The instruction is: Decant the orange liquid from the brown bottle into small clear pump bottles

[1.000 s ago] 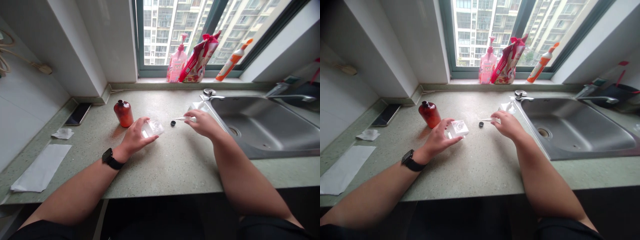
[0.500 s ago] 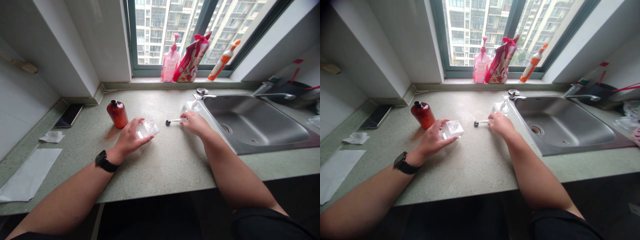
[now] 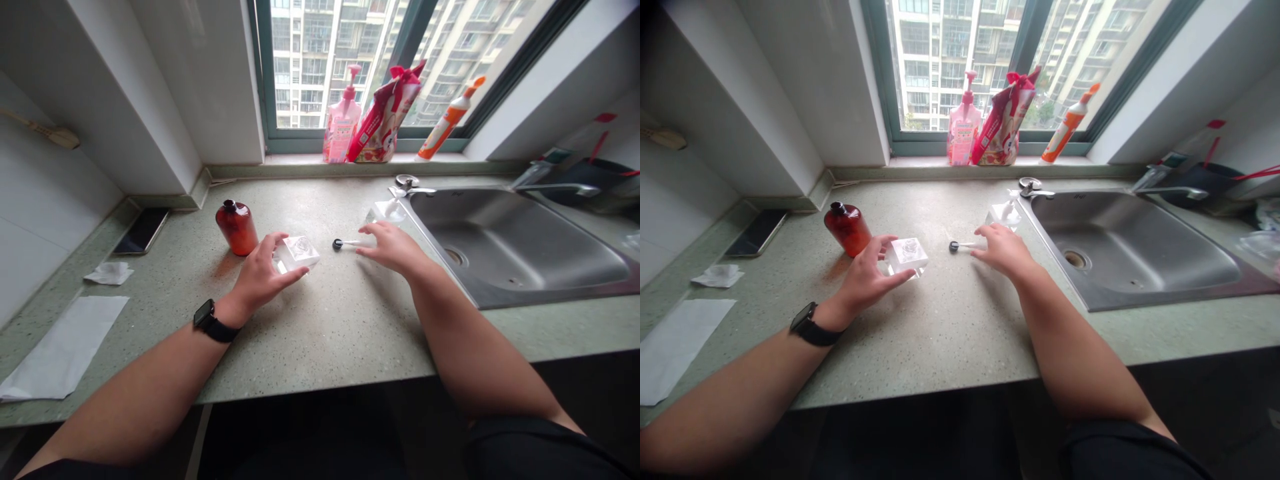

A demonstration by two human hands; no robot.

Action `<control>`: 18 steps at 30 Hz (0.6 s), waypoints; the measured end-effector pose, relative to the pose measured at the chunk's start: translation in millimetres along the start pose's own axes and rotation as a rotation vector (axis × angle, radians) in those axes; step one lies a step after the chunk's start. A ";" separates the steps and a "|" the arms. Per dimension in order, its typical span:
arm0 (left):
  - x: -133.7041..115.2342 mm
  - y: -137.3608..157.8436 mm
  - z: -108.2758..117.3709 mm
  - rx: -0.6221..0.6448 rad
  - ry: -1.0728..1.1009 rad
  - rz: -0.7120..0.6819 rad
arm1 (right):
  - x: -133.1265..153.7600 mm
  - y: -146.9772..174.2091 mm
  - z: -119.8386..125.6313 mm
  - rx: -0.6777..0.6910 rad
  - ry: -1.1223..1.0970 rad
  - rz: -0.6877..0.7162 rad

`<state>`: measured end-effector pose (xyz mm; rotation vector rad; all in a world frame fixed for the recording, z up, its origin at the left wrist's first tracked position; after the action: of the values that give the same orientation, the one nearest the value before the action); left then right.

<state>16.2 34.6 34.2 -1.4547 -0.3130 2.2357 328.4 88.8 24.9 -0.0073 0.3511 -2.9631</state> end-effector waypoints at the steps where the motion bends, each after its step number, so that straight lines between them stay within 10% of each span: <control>1: 0.9 -0.1 0.1 -0.004 0.010 0.013 | 4.6 0.7 8.3 -0.037 -0.025 0.020; 8: -2.0 -0.5 -1.2 -0.010 0.124 0.031 | 49.2 15.8 65.3 -0.345 -0.406 0.193; 18: -14.4 6.1 -6.4 0.035 0.261 -0.086 | 113.2 31.1 7.0 0.160 -0.886 0.381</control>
<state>25.4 22.0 40.5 -1.6583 -0.2455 1.9459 221.6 39.6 22.9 -1.0499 -0.0151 -2.3020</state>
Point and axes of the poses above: each hand's wrist, its own y-axis away from the middle knuckle, its own z-axis out of the back of the hand, x = y × z, the point moved 7 cm from there along -y, towards the middle knuckle, and after that the axes turned 15 degrees about y, right-handed, at the moved point
